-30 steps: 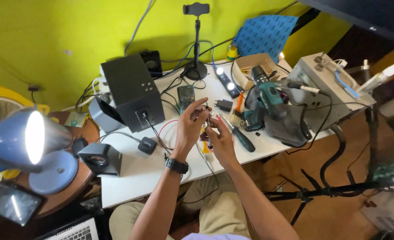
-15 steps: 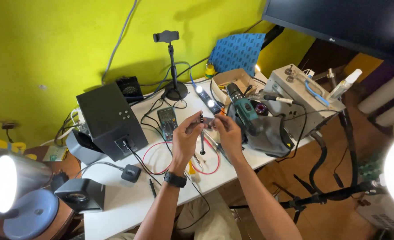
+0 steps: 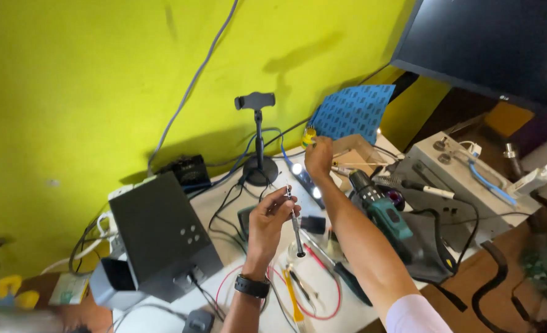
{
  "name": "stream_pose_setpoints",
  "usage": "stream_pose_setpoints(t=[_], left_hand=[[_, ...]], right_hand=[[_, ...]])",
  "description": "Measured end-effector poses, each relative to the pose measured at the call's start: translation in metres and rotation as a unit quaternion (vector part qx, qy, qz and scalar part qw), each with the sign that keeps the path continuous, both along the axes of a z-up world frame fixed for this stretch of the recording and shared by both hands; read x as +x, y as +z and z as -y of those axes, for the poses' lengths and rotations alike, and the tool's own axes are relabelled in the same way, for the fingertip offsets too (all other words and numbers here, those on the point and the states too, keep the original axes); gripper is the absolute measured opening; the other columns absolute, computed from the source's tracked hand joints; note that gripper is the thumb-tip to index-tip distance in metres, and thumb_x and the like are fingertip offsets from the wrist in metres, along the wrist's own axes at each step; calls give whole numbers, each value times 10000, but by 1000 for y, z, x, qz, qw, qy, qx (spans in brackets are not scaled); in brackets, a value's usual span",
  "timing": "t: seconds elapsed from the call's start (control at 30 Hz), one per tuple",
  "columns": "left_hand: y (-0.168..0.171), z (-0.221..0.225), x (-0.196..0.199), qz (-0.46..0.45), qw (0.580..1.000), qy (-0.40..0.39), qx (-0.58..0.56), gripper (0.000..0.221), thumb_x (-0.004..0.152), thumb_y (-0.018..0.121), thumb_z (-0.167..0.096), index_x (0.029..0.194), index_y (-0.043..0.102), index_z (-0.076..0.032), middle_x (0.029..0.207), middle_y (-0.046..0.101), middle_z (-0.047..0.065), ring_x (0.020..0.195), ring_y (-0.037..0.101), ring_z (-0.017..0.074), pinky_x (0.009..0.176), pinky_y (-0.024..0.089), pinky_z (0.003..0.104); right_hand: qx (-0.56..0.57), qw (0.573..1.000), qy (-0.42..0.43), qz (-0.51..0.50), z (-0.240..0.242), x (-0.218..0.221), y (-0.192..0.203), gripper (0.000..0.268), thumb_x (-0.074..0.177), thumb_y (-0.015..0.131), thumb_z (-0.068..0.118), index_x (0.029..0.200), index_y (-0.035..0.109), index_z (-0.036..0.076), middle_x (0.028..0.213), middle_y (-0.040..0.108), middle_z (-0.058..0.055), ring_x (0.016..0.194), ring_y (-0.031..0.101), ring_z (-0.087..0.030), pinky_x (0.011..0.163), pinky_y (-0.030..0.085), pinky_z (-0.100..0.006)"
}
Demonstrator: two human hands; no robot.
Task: Reassembling the internal components of a speaker housing, including connecting wires and securing a circuit board with a screwdriver.
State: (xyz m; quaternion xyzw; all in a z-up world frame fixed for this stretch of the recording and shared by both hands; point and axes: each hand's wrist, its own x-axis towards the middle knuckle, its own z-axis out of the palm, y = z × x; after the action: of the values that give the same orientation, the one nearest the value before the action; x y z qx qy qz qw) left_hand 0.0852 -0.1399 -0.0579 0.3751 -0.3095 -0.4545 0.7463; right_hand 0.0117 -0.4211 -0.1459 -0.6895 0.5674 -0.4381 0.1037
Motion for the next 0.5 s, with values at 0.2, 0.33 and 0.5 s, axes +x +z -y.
stream_pose_setpoints(t=[0.2, 0.33, 0.5], left_hand=[[23, 61, -7, -8, 991, 4, 130, 449, 935, 657, -74, 1374, 639, 19, 1022, 742, 139, 848, 695, 193, 858, 596, 308], [14, 84, -5, -73, 989, 11, 131, 488, 889, 701, -58, 1363, 645, 49, 1067, 748, 209, 819, 692, 224, 843, 590, 338], [32, 78, 2, -96, 979, 11, 179, 462, 913, 670, -13, 1369, 645, 51, 1048, 759, 223, 875, 714, 278, 921, 633, 398]], right_hand=[[139, 983, -6, -118, 57, 6, -9, 400, 879, 422, -134, 1198, 652, -59, 1175, 544, -329, 1164, 489, -487, 917, 500, -566], [140, 956, -48, -253, 65, 9, 0, 370, 905, 431, 28, 1148, 705, 78, 1240, 607, -215, 1190, 451, -418, 953, 425, -560], [170, 955, -36, -240, 64, 10, 3, 459, 1012, 336, 169, 1440, 500, 165, 1279, 625, -242, 1223, 467, -414, 976, 385, -576]])
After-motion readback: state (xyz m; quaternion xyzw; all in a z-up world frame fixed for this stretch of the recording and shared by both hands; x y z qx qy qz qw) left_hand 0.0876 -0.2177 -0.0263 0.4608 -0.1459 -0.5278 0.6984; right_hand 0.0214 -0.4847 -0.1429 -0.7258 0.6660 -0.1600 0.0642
